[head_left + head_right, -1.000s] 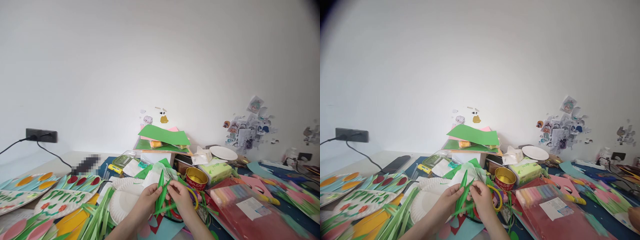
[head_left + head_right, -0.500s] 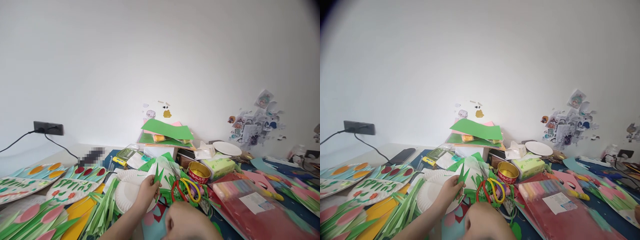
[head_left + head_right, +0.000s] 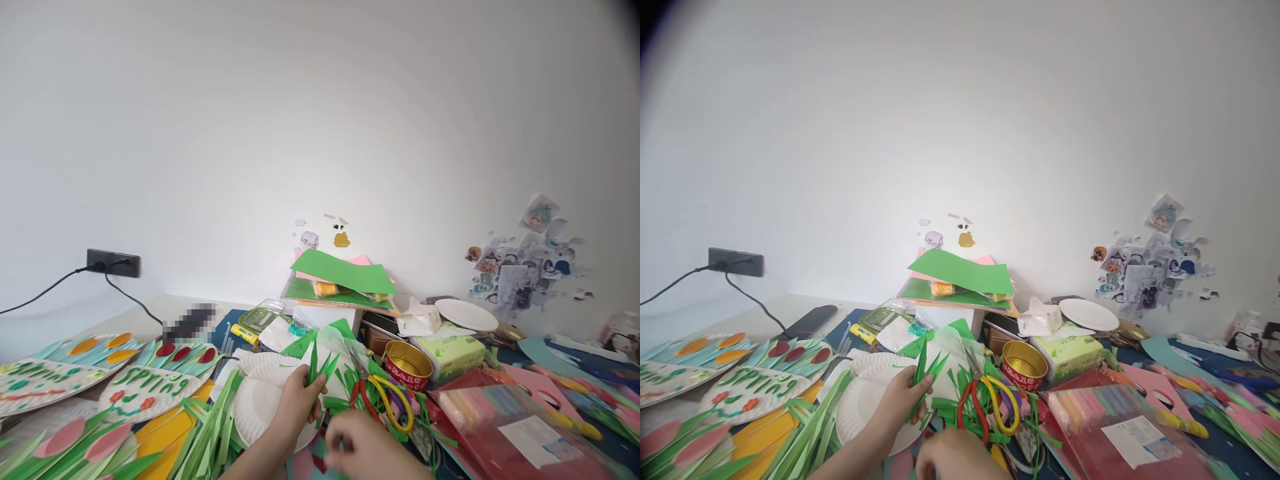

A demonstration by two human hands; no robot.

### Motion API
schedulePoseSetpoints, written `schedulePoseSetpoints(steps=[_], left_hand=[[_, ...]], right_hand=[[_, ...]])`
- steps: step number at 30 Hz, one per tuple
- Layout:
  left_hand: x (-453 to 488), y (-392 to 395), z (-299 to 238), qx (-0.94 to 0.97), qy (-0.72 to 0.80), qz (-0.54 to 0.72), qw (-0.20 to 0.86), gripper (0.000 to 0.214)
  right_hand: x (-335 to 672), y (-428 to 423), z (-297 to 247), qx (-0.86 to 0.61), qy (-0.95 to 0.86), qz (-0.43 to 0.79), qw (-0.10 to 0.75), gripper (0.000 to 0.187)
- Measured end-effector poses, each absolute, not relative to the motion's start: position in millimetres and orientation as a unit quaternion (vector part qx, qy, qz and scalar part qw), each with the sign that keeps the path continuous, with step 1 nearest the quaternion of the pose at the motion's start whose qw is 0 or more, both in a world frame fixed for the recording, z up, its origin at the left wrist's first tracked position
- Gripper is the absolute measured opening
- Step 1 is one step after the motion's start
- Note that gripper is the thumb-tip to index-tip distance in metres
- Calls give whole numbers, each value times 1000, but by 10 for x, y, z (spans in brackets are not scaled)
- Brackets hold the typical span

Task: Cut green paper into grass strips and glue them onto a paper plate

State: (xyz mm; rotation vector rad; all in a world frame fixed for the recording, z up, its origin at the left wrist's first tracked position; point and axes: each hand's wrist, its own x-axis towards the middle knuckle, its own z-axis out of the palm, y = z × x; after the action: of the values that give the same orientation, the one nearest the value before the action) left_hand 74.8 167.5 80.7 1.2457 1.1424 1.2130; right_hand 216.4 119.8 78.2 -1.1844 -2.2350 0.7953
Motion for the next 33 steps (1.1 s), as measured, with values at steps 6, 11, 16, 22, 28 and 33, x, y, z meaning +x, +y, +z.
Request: schedulePoseSetpoints(steps=[6,11,16,22,28,33], left_hand=[[834,1692,754,543,450,488,515,45],[898,1600,797,562,427,481,520,43],[901,1533,886,579,373,484,539,47],[891,1585,846,546,346,480,593,52],[868,1618,782,532,326,504,598,48],[858,1576,821,500,305,508,632,43]], right_hand=[[2242,1374,1056,-389,-525,513,557,34],[2192,1433,973,-322,-419,571,628,41],[2144,1502,862,-333,-456,532,631,47],[2135,1552,739,-348,-522,451,634,47],[2139,1591,707,-350,-534,436,634,50],[2156,1590,725,-347,-551,446,614,51]])
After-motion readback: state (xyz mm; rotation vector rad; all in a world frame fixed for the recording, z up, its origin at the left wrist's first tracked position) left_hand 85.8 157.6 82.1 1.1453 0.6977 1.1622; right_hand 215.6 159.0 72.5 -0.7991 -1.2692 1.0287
